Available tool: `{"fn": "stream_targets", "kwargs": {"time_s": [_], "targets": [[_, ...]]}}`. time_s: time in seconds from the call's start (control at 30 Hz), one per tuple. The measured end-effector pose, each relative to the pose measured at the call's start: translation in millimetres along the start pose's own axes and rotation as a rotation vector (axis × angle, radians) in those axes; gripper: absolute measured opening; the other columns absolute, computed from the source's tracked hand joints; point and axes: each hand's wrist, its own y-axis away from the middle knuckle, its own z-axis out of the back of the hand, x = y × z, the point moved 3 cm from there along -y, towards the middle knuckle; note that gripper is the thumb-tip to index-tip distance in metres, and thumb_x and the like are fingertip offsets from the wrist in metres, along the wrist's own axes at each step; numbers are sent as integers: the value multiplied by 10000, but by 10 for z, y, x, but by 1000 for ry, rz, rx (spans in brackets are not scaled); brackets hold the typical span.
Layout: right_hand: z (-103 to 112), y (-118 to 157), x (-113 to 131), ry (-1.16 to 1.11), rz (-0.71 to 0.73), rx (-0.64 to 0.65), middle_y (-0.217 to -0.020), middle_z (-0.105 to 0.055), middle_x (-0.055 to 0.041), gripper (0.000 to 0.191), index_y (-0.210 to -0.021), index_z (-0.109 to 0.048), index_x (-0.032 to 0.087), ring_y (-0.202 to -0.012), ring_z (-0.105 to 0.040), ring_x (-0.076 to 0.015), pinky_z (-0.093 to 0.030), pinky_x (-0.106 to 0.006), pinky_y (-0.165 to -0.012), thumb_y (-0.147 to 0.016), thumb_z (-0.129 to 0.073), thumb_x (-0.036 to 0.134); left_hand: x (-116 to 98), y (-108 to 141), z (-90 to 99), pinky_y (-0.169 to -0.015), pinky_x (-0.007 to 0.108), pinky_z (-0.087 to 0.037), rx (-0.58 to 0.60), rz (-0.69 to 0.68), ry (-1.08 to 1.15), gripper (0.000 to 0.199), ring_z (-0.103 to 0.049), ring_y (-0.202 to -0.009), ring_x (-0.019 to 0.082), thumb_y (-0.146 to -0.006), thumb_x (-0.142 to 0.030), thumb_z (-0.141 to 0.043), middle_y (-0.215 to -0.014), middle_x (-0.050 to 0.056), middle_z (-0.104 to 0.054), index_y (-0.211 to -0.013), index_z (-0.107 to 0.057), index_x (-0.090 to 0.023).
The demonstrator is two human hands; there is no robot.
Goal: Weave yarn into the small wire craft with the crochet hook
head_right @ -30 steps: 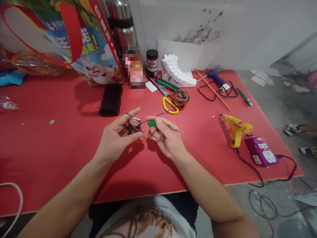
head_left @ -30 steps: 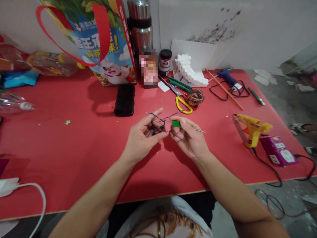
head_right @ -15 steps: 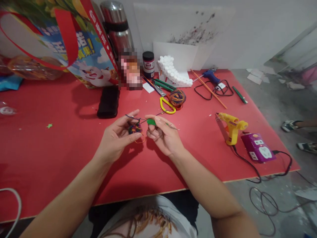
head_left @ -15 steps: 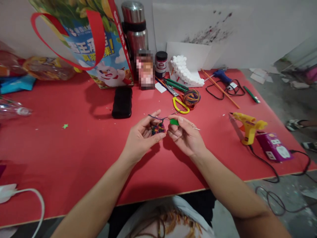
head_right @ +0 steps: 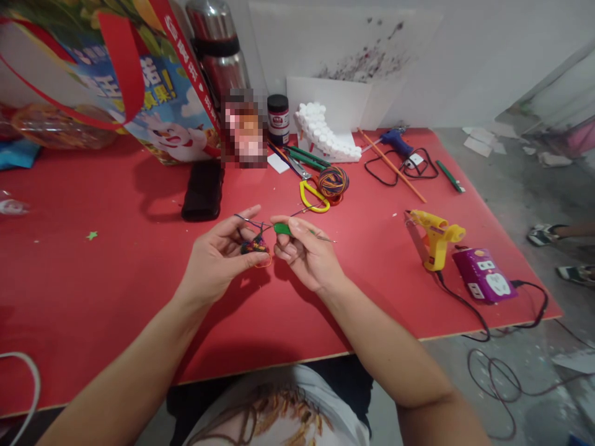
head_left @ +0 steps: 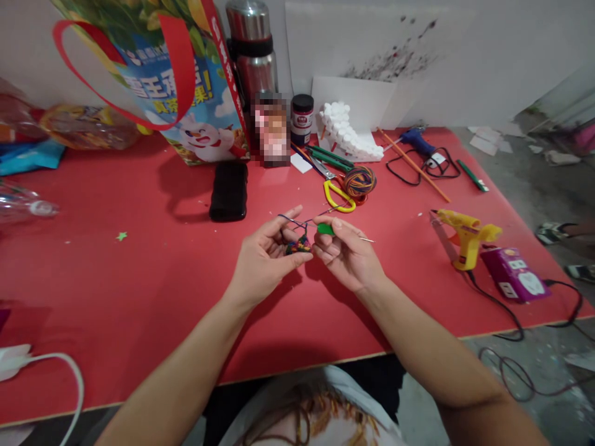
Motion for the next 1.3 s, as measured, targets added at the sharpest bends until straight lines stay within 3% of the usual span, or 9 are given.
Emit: {"fn": "stream_targets", "kwargs": {"time_s": [0.13,0.37,0.5,0.77,0.93,1.03,1.3], "targets": [[3,-3,1,-2,-3,-6,-671,-537,16,211,-1021,-840,154,-568,-377,-79,-384,-204,-524,-935,-696,283,14,-3,11,-722,160,-556,7,33,37,737,-633,-738,76,-631,-93,-969,-795,-33,-663,-1317,-786,-287],[5,-16,63,-49,19,-14,-677,-561,13,208,-1008,-840,133,-552,-343,-62,-397,-177,-527,-949,-668,233,82,-22,41,-771,206,-595,-15,87,167,513,-720,-841,129,-771,-176,-892,-932,31,-775,-1269,-814,-264],[9,-18,58,-66,-3,-14,-677,-559,15,205,-1012,-836,126,-550,-369,-60,-402,-168,-522,-949,-666,221,57,-20,24,-748,222,-604,4,102,183,501,-738,-831,148,-751,-162,-869,-980,52,-819,-1243,-825,-245],[6,-19,66,-43,-21,-30,-670,-542,24,206,-987,-833,145,-540,-342,-64,-397,-169,-510,-963,-646,227,82,11,2,-857,249,-617,-9,64,196,297,-780,-1055,200,-879,-340,-837,-1215,85,-825,-1166,-850,-267],[13,-18,25,-19,-30,-42,-674,-528,23,188,-994,-830,154,-553,-342,-76,-390,-189,-512,-942,-683,258,124,16,48,-960,312,-615,-16,45,110,415,-768,-1125,228,-894,-375,-834,-1261,95,-806,-1293,-798,-266],[9,-13,2,-3,-31,-31,-675,-513,25,182,-985,-830,167,-560,-346,-83,-387,-201,-513,-930,-691,270,120,14,57,-985,322,-612,-20,26,93,434,-765,-1133,225,-885,-346,-847,-1237,96,-811,-1308,-789,-271],[-18,8,-11,1,-19,-15,-665,-527,15,201,-993,-843,159,-596,-390,-88,-378,-200,-536,-899,-720,287,97,-16,50,-821,200,-621,-52,18,124,436,-750,-865,113,-777,-232,-933,-973,28,-820,-1198,-836,-287]]}}
